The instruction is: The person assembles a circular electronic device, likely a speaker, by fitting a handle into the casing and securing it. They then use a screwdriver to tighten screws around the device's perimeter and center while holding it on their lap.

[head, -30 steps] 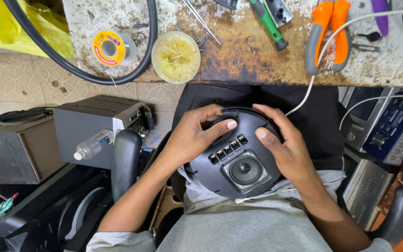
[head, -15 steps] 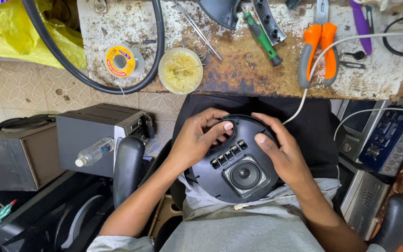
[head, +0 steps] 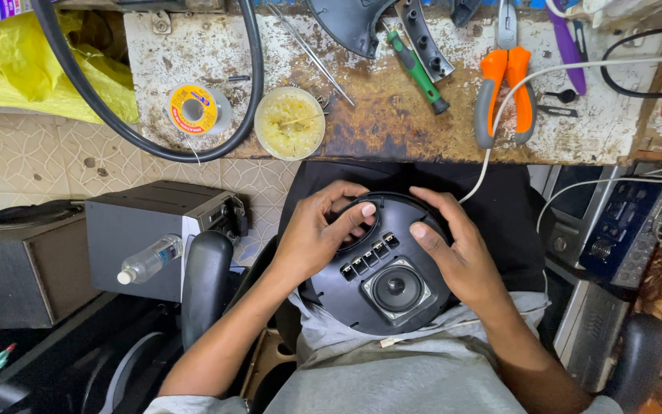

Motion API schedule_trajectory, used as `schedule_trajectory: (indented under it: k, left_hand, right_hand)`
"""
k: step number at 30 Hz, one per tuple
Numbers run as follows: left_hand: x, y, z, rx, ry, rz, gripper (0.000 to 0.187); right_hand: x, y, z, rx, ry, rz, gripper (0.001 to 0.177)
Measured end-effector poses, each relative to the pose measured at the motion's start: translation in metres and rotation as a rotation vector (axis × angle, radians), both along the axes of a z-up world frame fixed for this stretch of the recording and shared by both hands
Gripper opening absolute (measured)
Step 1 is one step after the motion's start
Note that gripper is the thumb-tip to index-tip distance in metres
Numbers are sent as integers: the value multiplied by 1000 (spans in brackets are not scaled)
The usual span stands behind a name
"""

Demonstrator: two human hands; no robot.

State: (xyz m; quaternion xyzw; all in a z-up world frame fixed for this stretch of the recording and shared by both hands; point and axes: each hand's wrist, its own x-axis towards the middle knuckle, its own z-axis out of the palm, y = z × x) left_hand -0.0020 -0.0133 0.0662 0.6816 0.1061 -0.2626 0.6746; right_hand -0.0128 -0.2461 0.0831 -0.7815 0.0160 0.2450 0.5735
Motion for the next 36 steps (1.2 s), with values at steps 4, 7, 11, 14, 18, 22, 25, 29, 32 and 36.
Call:
schedule_trajectory:
  k: [4, 7, 11, 14, 18, 22, 25, 29, 32, 36]
  left_hand:
    - [0, 0, -3, -6, 6, 1, 29]
    - [1, -1, 5, 2, 13, -2, 29]
    - [4, -2, 15, 19, 129, -16, 28]
    - [3, -2, 17, 22, 104, -16, 28]
    - [2, -2, 13, 5, 123, -1, 27]
    - [3, -3, 10, -2, 141, 22, 29]
    - [0, -4, 7, -26, 52, 8, 27]
    - [-1, -1, 8, -36, 32, 7, 30]
    - [-2, -1, 5, -56, 27, 9, 29]
    - [-2, 0, 5, -71, 49, 14, 31]
  right_hand:
    - [6, -11, 10, -77, -243, -60, 45]
    - [19, -26, 22, -131, -471, -317, 28]
    - [53, -60, 26, -415, -739, -341, 21]
    - [82, -81, 8, -532, -870, -193, 22]
    - [93, -69, 20, -590, -1070, -159, 24]
    - [85, -14, 53, -424, -990, -142, 14]
    - [102, 25, 52, -221, -843, 225, 60]
    - [128, 81, 33, -436, -1045, 673, 96]
    - [144, 106, 35, -451, -1109, 799, 91]
    - [171, 107, 50, -347, -987, 734, 91]
